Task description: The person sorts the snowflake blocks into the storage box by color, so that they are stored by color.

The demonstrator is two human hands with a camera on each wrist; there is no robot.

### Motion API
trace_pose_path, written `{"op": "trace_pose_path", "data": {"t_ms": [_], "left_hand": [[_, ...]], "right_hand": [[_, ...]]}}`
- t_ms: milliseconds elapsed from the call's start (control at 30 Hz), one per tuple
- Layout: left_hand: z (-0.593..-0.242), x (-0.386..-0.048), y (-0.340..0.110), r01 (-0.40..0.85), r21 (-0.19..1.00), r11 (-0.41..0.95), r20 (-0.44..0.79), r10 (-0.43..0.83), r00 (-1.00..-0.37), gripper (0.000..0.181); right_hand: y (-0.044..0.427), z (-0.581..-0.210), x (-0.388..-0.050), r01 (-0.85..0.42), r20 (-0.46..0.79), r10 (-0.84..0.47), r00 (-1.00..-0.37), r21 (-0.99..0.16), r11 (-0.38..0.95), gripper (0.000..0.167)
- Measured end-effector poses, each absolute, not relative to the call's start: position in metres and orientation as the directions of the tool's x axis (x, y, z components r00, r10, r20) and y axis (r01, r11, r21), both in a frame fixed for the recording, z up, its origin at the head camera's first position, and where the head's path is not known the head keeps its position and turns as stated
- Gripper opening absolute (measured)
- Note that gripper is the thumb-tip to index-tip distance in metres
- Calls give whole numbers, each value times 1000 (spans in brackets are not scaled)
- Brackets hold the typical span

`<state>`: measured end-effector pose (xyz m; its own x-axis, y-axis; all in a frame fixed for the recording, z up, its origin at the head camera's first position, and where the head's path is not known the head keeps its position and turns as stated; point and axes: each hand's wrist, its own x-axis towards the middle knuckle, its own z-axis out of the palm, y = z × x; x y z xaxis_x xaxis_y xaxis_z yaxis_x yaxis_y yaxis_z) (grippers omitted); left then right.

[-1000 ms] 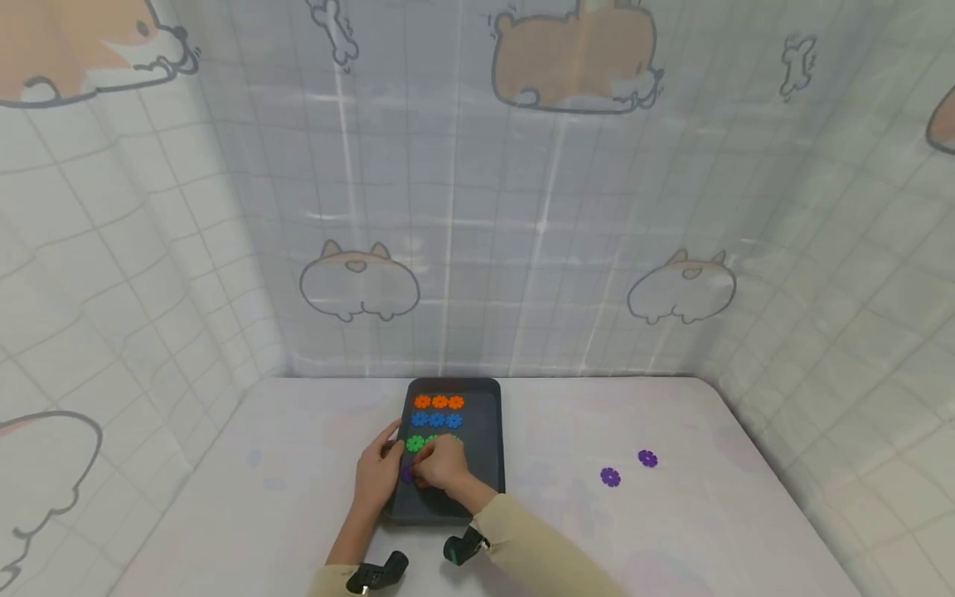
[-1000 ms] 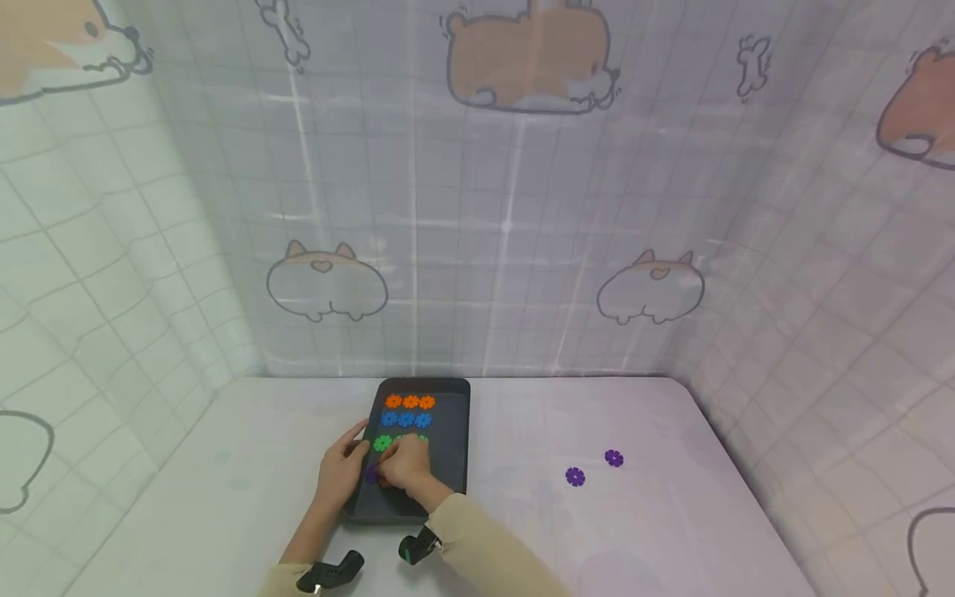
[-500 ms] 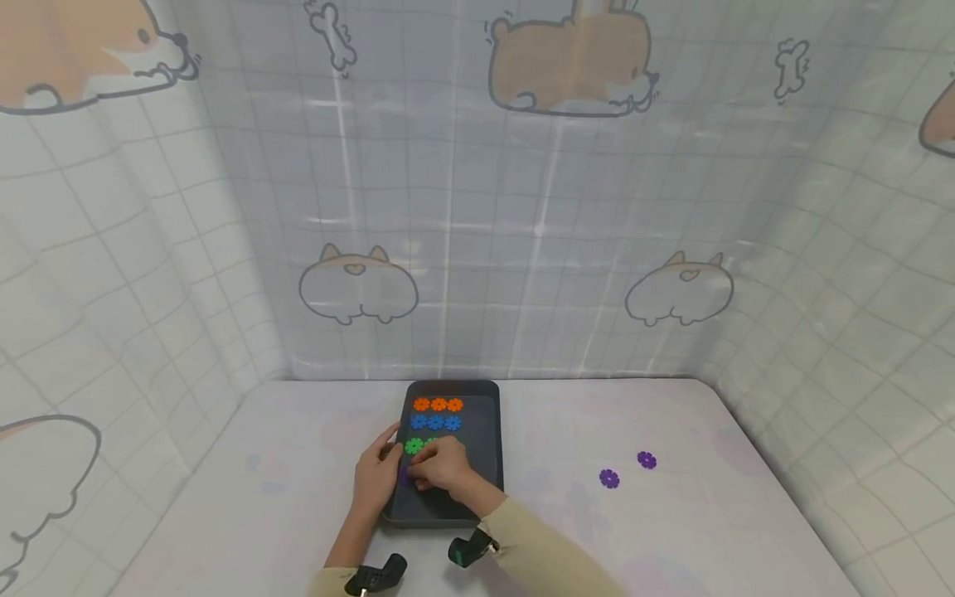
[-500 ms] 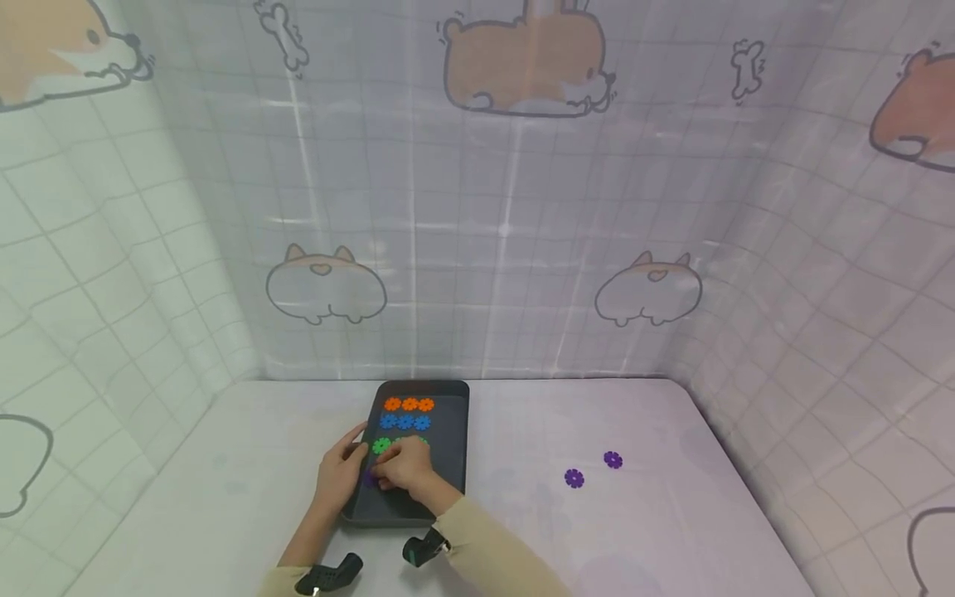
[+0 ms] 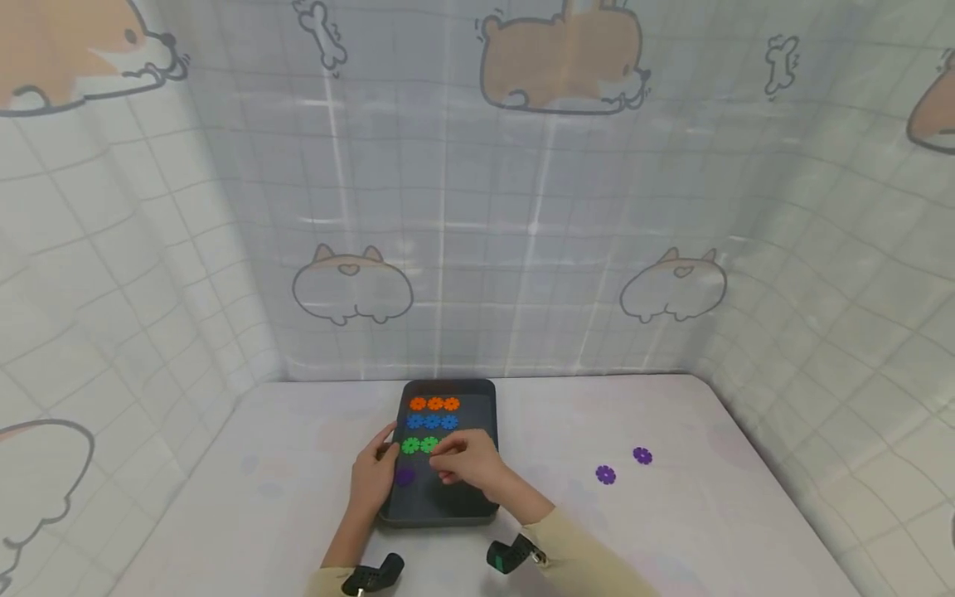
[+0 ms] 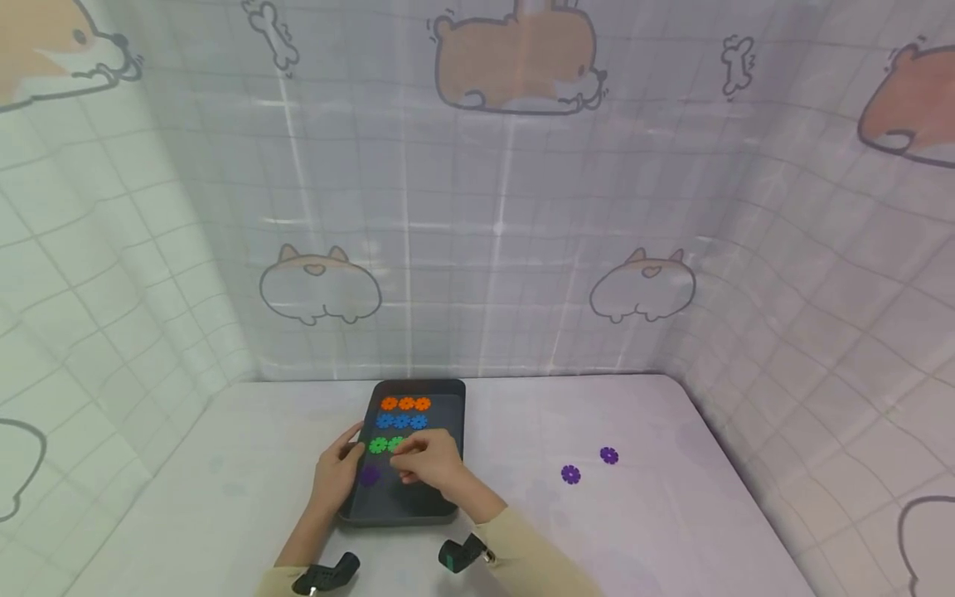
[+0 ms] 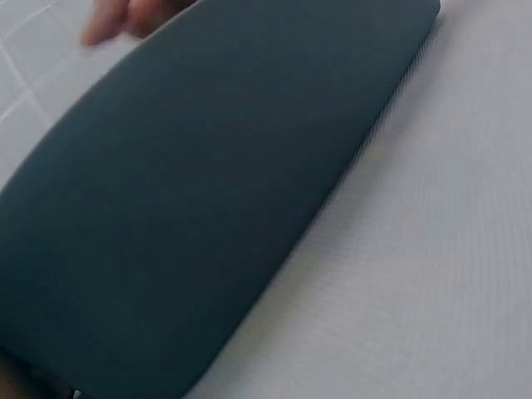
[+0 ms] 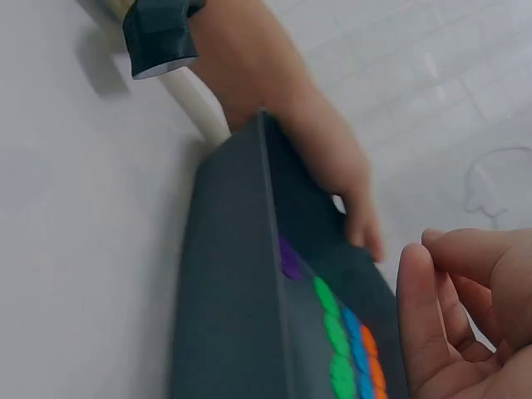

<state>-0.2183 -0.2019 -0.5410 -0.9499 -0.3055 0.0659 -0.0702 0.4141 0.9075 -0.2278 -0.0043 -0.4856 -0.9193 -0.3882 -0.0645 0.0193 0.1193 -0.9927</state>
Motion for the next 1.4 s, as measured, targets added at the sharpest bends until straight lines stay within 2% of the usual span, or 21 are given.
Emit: {"op": "trace_pose_path", "data": {"t_ms": [200,367,800,1100,1400], "left_hand": [[-541,-218,-202,-65,907,417,67,-294,-953,42],[-541,-218,-203,-55,902,429,84,-299,-951,42],[-540,-218,-204,-60,902,428,71,-284,-956,42],[-540,-218,-201,-68,901,428,59,-277,-959,42],[-541,-217,-204,-62,901,429,71,-287,-955,42]], "right_hand": [[47,-473,-223,1,-38,-368,-929,-995,100,17],[95,-467,-223,-3,-46,-280,-959,-985,174,16],[191,-484,-224,90,-121,-92,-988,-954,286,19],[232,-497,-217,135,-138,19,-990,-916,377,17],[251,-513,-221,140,-132,51,-990,-862,487,23]]}}
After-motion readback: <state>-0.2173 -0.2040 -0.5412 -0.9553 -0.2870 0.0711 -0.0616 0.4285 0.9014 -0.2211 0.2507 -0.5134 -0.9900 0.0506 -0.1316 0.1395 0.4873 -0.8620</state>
